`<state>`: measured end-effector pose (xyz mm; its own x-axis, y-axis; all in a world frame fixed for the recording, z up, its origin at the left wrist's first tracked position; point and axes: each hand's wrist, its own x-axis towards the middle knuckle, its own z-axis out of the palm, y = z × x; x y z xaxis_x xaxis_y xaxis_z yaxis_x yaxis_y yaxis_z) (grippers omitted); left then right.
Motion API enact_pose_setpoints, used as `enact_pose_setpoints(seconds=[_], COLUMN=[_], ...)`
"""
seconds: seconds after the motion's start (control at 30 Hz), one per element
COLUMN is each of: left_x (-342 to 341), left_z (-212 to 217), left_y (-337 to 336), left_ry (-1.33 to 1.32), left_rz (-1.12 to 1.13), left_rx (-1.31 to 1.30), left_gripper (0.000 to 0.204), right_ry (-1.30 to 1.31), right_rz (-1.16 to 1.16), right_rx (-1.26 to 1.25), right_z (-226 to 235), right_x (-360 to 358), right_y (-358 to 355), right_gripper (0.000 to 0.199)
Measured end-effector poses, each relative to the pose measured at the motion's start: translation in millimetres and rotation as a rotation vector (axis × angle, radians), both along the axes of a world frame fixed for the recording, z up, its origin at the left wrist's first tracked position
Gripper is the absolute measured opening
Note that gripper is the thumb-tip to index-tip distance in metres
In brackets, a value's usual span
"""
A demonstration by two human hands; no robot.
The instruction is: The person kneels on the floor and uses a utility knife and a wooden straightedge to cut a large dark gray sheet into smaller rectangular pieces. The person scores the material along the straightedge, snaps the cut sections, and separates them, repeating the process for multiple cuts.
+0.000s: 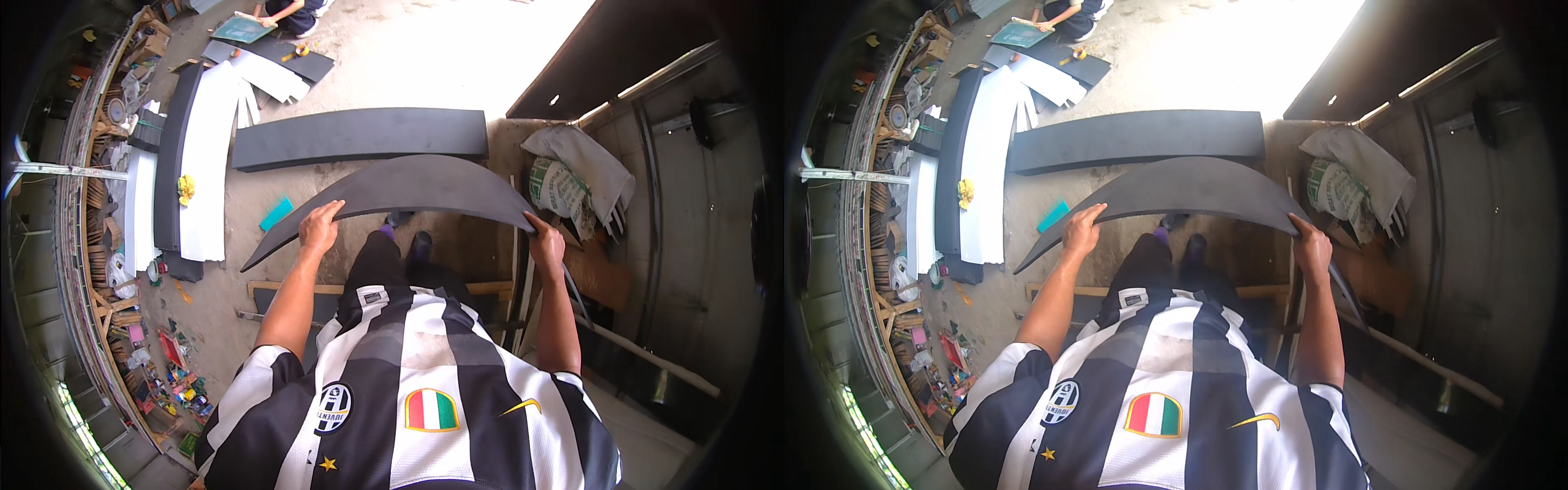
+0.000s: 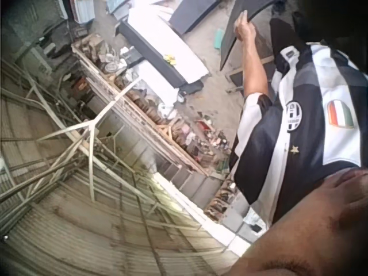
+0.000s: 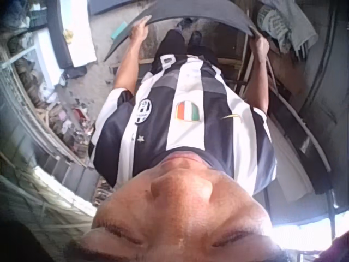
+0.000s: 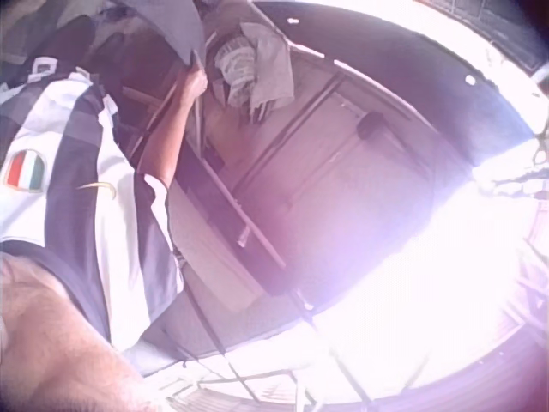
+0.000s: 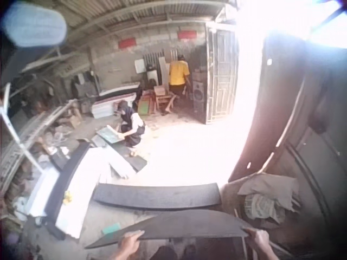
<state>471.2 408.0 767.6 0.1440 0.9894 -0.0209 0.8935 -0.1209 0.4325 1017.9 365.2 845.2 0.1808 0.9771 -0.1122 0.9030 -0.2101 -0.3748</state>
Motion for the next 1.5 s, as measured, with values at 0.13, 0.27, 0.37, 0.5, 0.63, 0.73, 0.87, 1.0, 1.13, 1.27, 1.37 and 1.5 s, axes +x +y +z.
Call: enact_pose_setpoints(seconds=[0.13, 0.27, 0.37, 0.5, 0.63, 0.73, 0.87, 1.0, 1.13, 1.27, 1.37, 1.5], left_x=[1, 1, 2, -9, -40, -64, -93, -132, -177, -231, -278, -342], left_z=[14, 14, 8, -2, -10, -13, -8, 2, 2, -15, -43, -100], left_y=[19, 31, 41, 52, 39, 11, -23, -36, -28, -1, 38, 119], left_ry=[0.109, 0.12, 0.139, 0.059, 0.038, 0.038, 0.067, 0.065, 0.027, 0.058, 0.165, 0.15], left_rz=[-0.074, -0.044, -0.071, -0.04, 0.026, 0.135, 0.27, 0.324, 0.355, 0.377, 0.3, 0.228], left_rx=[0.058, 0.079, 0.064, 0.135, 0.085, 0.094, 0.084, 0.043, -0.032, -0.185, -0.354, -0.268], left_gripper=[0.059, 0.06, 0.06, 0.058, 0.058, 0.059, 0.058, 0.058, 0.059, 0.068, 0.073, 0.088], right_ry=[0.001, -0.001, 0.01, -0.01, -0.013, -0.015, -0.019, -0.001, -0.006, -0.021, -0.056, -0.171], right_rz=[0.011, 0.03, 0.028, 0.015, 0.12, 0.234, 0.323, 0.429, 0.486, 0.474, 0.453, 0.484], right_rx=[0.061, 0.144, 0.152, 0.095, 0.075, 0.065, -0.019, 0.042, 0.082, 0.147, 0.213, 0.268], right_z=[0, 2, 5, 7, 2, -2, -6, -13, -17, -32, -60, -114], right_x=[14, 26, 30, 25, 6, -18, -59, -107, -154, -205, -249, -292], right_y=[2, -3, 0, 14, 45, 76, 116, 156, 186, 216, 242, 296], right_gripper=[0.053, 0.055, 0.051, 0.048, 0.048, 0.049, 0.051, 0.051, 0.056, 0.058, 0.056, 0.061])
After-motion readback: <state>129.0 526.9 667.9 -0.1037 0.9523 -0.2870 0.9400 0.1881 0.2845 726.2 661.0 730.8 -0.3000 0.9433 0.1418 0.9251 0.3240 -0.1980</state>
